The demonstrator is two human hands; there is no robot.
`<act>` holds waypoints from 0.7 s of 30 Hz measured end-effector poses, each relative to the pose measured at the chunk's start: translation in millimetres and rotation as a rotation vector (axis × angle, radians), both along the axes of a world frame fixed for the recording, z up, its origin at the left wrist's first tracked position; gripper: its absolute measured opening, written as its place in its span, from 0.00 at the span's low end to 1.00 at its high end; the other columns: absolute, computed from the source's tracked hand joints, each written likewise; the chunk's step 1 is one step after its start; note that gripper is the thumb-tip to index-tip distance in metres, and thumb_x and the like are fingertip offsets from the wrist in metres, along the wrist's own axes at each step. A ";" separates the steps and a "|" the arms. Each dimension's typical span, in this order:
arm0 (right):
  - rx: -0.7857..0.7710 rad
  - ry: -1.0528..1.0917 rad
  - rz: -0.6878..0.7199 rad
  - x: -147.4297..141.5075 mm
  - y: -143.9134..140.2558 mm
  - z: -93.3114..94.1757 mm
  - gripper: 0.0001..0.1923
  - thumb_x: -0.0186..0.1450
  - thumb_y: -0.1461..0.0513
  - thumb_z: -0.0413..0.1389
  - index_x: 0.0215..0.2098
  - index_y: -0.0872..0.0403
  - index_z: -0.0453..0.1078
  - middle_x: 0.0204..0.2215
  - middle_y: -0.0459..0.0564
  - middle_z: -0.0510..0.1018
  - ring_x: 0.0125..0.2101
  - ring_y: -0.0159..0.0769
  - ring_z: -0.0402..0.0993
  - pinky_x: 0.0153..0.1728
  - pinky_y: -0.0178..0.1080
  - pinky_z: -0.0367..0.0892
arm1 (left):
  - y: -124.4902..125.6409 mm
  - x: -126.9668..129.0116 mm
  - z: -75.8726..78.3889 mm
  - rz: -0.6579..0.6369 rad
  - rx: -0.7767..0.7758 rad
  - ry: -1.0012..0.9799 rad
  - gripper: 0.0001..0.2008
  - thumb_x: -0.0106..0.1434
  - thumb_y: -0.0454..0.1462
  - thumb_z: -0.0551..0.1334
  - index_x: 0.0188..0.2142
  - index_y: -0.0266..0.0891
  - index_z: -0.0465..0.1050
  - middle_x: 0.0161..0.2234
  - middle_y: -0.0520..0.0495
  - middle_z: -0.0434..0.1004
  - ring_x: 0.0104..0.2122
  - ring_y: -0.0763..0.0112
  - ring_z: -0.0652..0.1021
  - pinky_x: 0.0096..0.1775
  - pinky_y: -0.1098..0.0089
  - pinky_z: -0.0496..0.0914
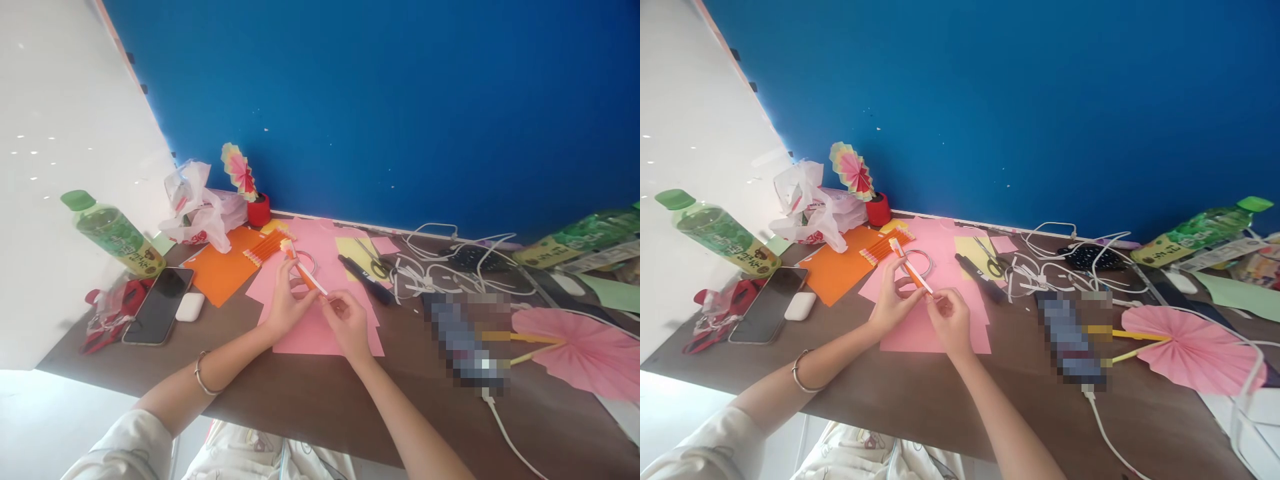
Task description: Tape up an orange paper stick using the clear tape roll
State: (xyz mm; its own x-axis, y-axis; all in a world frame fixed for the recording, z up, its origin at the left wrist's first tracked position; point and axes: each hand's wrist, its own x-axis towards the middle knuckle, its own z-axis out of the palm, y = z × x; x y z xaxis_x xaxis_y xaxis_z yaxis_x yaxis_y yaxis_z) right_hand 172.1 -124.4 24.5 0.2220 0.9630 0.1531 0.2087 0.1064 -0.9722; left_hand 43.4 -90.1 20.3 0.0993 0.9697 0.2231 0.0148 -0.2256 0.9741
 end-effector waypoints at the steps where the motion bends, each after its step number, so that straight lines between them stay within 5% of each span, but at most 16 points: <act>1: -0.052 0.054 -0.003 0.1 0.5 0.5 0.14 0.53 0.51 0.59 0.25 0.53 0.65 0.24 0.46 0.69 0.22 0.30 0.64 0.22 0.34 0.61 | 0.0 0.3 -1.5 -0.005 0.011 -0.003 0.31 0.55 0.40 0.64 0.55 0.49 0.51 0.56 0.41 0.49 0.41 0.68 0.74 0.33 0.70 0.76; 5: -0.224 0.268 0.018 1.1 2.6 2.0 0.15 0.50 0.52 0.62 0.24 0.54 0.64 0.18 0.42 0.67 0.17 0.27 0.60 0.19 0.33 0.57 | -0.4 1.9 -5.7 -0.034 0.042 -0.037 0.33 0.54 0.39 0.64 0.55 0.49 0.50 0.56 0.41 0.48 0.43 0.66 0.73 0.33 0.69 0.77; 11: -0.282 0.535 0.062 0.7 3.9 2.5 0.14 0.45 0.59 0.64 0.24 0.53 0.62 0.20 0.42 0.69 0.19 0.27 0.63 0.21 0.32 0.58 | -1.3 3.0 -4.0 -0.089 0.009 -0.046 0.34 0.54 0.36 0.64 0.56 0.50 0.48 0.59 0.40 0.44 0.44 0.66 0.73 0.34 0.68 0.77; 21: -0.181 0.329 0.075 10.1 4.1 3.1 0.11 0.53 0.54 0.60 0.23 0.54 0.69 0.21 0.45 0.70 0.18 0.27 0.58 0.20 0.33 0.55 | 0.4 4.0 -9.4 -0.161 0.041 -0.068 0.35 0.53 0.36 0.65 0.57 0.51 0.49 0.58 0.40 0.45 0.44 0.64 0.73 0.31 0.72 0.76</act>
State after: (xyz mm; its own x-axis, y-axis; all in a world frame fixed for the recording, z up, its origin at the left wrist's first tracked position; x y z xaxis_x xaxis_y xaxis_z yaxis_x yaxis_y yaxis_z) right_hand 182.2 -120.2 27.7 0.1590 0.9833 -0.0888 -0.1198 -0.0700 -0.9903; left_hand 47.4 -89.7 10.9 0.2357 0.9326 0.2735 -0.0902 -0.2592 0.9616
